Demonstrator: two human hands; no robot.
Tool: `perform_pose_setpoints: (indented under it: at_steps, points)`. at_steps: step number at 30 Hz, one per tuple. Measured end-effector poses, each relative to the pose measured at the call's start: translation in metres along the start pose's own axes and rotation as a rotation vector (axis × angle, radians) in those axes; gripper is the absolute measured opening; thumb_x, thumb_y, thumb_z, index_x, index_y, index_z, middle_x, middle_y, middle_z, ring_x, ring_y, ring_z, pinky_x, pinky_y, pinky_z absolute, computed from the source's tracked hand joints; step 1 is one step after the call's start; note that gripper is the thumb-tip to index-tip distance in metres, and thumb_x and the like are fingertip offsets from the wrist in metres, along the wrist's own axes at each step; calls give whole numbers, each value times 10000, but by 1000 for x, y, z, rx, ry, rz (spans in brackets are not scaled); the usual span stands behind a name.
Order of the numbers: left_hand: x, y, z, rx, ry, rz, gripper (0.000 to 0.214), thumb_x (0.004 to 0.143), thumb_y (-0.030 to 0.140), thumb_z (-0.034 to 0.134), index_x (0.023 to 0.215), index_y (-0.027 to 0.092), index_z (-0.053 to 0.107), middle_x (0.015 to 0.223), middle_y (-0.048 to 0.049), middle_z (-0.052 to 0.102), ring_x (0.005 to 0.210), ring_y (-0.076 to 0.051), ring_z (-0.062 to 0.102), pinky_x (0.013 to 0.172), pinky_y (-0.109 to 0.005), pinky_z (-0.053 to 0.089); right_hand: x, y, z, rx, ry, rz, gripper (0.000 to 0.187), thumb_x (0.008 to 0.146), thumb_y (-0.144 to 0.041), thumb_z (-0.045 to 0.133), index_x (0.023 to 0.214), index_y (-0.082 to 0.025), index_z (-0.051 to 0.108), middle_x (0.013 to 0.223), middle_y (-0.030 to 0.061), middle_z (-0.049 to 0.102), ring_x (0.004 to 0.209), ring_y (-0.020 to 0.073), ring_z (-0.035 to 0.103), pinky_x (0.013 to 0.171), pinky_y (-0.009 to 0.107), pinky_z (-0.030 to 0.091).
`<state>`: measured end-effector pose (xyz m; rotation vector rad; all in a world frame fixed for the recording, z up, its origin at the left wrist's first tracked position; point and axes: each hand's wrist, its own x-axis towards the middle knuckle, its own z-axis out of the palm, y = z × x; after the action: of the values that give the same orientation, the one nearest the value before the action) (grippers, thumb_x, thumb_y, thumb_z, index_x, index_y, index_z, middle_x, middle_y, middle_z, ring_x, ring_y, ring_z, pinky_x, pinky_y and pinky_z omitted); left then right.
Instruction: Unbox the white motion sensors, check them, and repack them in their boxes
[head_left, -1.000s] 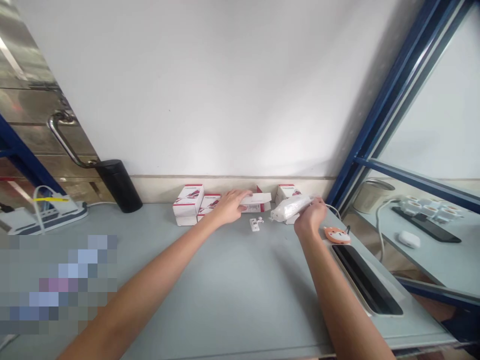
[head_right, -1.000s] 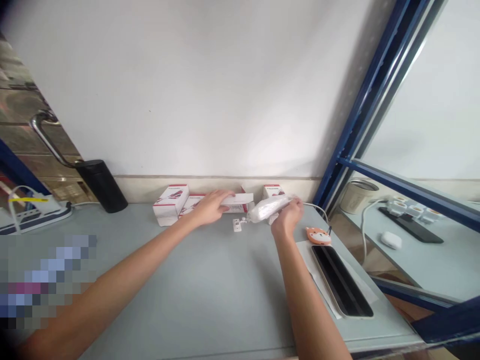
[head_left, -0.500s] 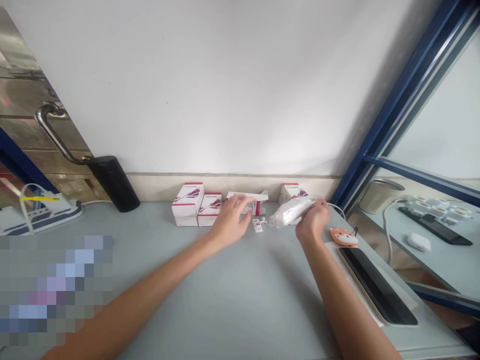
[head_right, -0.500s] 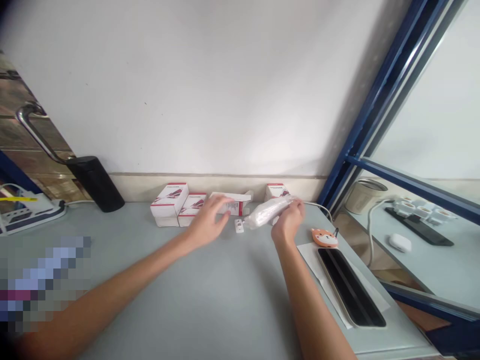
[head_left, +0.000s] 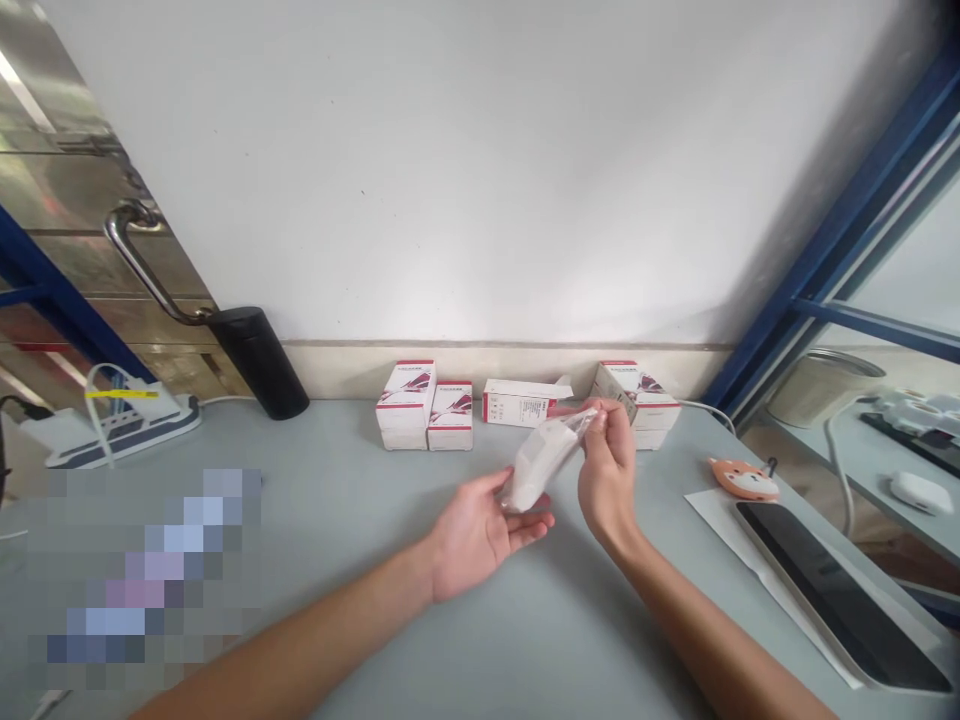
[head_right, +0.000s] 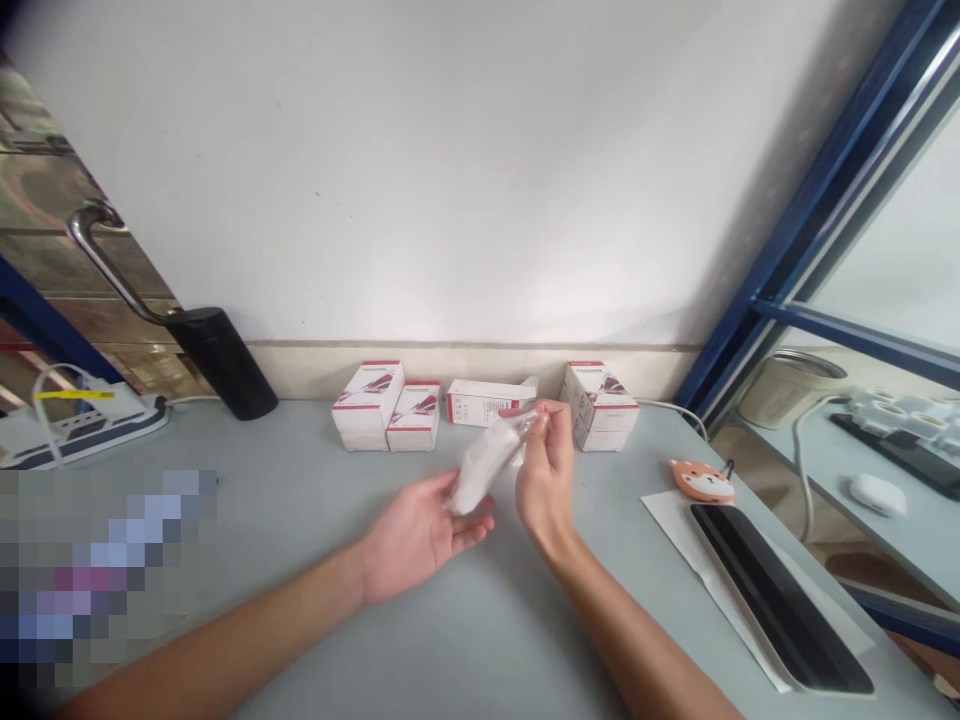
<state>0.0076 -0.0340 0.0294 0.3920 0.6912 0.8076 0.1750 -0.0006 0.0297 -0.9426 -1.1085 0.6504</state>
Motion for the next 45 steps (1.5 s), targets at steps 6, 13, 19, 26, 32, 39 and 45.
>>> perform_pose_setpoints:
  at_steps: [6, 13, 19, 26, 32, 39, 45]
  points:
    - [-6, 8, -10, -134, 75, 87, 242, 963, 234, 676, 1144, 77, 710, 965, -115, 766, 782, -196, 742, 792, -299, 622, -8, 1, 3, -40, -113, -37, 344, 1074, -566, 446, 1068, -265, 611, 1138, 52, 733, 1066, 229, 656, 862, 353, 488]
    - [-7, 12, -16, -175, -17, 114, 317, 965, 271, 714, 1233, 101, 721, 1167, -129, 777, 912, -235, 770, 862, -327, 632, -9, 0, -1, -129, -288, -119, 224, 1033, -466, 593, 1151, -283, 645, 1229, 65, 712, 1241, 270, 632, 954, 387, 506]
    - [-9, 10, -17, -83, -105, 91, 517, 1002, 484, 659, 1358, 110, 683, 1381, -183, 703, 1109, -322, 758, 1005, -421, 599, -1, -9, 0, -198, -193, -168, 145, 1002, -403, 645, 1020, -262, 676, 1042, 41, 718, 993, 221, 663, 850, 349, 511]
    - [-4, 10, -21, 34, -122, 88, 501, 993, 369, 697, 1389, 68, 632, 1374, -235, 685, 1149, -343, 754, 1073, -424, 562, 32, -5, -19, -377, 250, -282, 171, 896, -380, 749, 936, -235, 668, 912, 5, 643, 821, 176, 547, 854, 349, 466]
    - [-6, 21, -21, 78, -60, 196, 461, 950, 287, 732, 1356, 96, 624, 1323, -208, 711, 1090, -346, 771, 1005, -427, 588, 56, 2, -38, -207, 475, -207, 237, 912, -407, 685, 997, -244, 536, 946, -8, 580, 727, 132, 590, 644, 284, 488]
    - [-6, 30, -22, 27, 67, 296, 459, 887, 228, 669, 1326, 107, 607, 1248, -194, 727, 943, -315, 788, 768, -373, 607, 75, 14, -12, -144, 289, -85, 219, 899, -370, 619, 1036, -248, 498, 1034, 10, 599, 849, 171, 690, 758, 324, 566]
    - [-5, 30, -23, 84, 69, 315, 480, 869, 216, 669, 1332, 123, 581, 1115, -139, 737, 826, -269, 774, 688, -343, 585, 101, 12, 33, -1121, -318, -137, 268, 998, -244, 439, 1161, -202, 647, 1203, 150, 676, 1118, 289, 609, 956, 422, 471]
